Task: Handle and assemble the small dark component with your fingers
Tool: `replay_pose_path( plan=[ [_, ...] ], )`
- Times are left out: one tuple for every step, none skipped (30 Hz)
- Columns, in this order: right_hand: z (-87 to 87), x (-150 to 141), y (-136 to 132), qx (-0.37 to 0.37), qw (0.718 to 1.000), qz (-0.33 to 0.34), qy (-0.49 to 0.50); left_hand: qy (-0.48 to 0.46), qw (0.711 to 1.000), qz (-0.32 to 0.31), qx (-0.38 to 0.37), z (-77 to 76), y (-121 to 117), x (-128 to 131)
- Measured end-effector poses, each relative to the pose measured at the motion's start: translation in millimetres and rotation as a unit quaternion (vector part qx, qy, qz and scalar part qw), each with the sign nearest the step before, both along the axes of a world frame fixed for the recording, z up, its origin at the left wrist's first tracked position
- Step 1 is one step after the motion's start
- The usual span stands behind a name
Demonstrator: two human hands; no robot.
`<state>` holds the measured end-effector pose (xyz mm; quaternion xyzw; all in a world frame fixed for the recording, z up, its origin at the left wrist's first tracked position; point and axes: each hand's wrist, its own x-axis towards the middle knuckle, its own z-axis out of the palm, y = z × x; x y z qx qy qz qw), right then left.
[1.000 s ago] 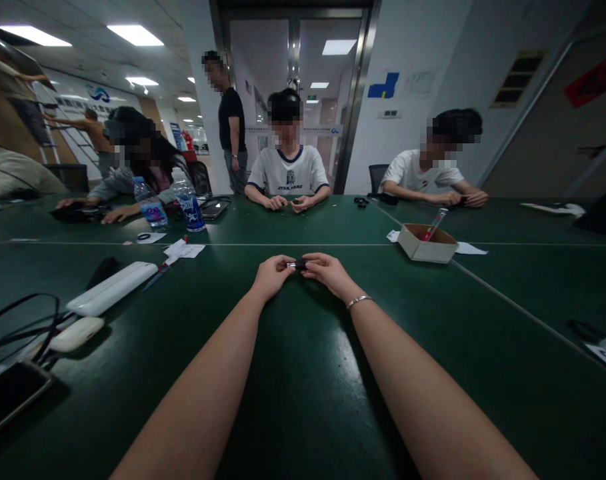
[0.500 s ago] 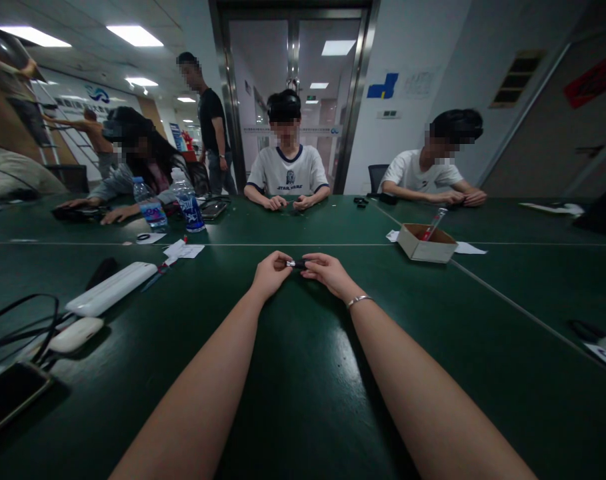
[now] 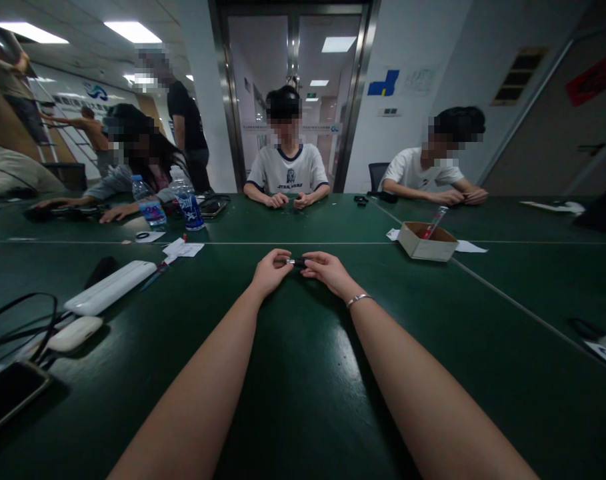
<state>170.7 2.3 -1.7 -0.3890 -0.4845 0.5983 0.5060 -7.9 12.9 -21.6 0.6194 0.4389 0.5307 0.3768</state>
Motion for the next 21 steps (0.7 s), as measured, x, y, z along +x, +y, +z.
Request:
replay_pose_path(
  plan=[
    [0.2,-0.2,-0.2,0.0,1.0,-0.001,-0.002,0.008,1.0,0.005,-0.008,-0.1,0.5,0.1],
    [0.3,-0.2,-0.2,0.0,1.0,-0.002,-0.003,0.014,1.0,0.01,-0.017,0.0,1.0,0.1],
    [0.2,-0.2,-0.2,0.001,1.0,-0.002,-0.004,0.017,0.999,0.014,-0.029,0.3,1.4,0.1],
    [0.0,-0.1,-0.1,0.002,1.0,-0.003,-0.006,0.017,0.999,0.015,-0.042,0.8,1.7,0.2],
    [-0.4,0.0,0.1,0.003,1.0,-0.003,-0.007,0.014,0.998,0.014,-0.054,1.4,1.9,0.2],
    [-0.9,0.0,0.4,0.004,1.0,-0.003,-0.007,0.008,0.998,0.009,-0.065,2.2,1.9,0.4],
    [-1.4,0.0,0.8,0.005,1.0,-0.003,-0.008,0.001,0.997,0.006,-0.074,3.0,1.8,0.6],
    [-1.9,0.0,1.2,0.006,1.0,-0.004,-0.009,-0.006,0.997,0.004,-0.082,3.8,1.6,0.8],
    [-2.3,-0.1,1.5,0.007,1.0,-0.004,-0.01,-0.01,0.996,0.003,-0.087,4.4,1.4,1.0],
    [-2.6,-0.2,1.7,0.008,1.0,-0.003,-0.012,-0.013,0.996,0.003,-0.091,4.9,1.3,1.2],
    [-2.8,-0.3,1.8,0.009,1.0,-0.003,-0.013,-0.013,0.995,0.004,-0.095,5.3,1.2,1.2],
    [-2.9,-0.4,1.8,0.011,1.0,-0.002,-0.014,-0.012,0.995,0.005,-0.097,5.6,1.2,1.2],
    [-2.8,-0.4,1.6,0.012,1.0,0.0,-0.015,-0.01,0.995,0.008,-0.1,5.9,1.2,1.1],
    [-2.6,-0.3,1.2,0.013,1.0,0.003,-0.014,-0.009,0.995,0.01,-0.102,6.3,1.2,1.0],
    [-2.4,-0.2,0.8,0.015,1.0,0.005,-0.013,-0.007,0.994,0.012,-0.105,6.6,1.1,0.8],
    [-2.1,-0.1,0.3,0.017,1.0,0.007,-0.012,-0.006,0.994,0.013,-0.108,7.0,1.0,0.7],
    [-1.7,0.1,-0.2,0.019,1.0,0.008,-0.011,-0.006,0.994,0.015,-0.11,7.3,0.8,0.7],
    [-1.4,0.2,-0.7,0.021,1.0,0.009,-0.01,-0.007,0.994,0.016,-0.111,7.6,0.5,0.6],
    [-1.1,0.4,-1.1,0.022,1.0,0.009,-0.01,-0.01,0.994,0.015,-0.109,7.8,0.3,0.5],
    [-0.7,0.6,-1.6,0.023,1.0,0.009,-0.01,-0.013,0.994,0.013,-0.105,7.9,-0.1,0.3],
    [-0.4,0.7,-1.9,0.022,1.0,0.009,-0.01,-0.015,0.995,0.009,-0.098,7.9,-0.4,0.0]
  ],
)
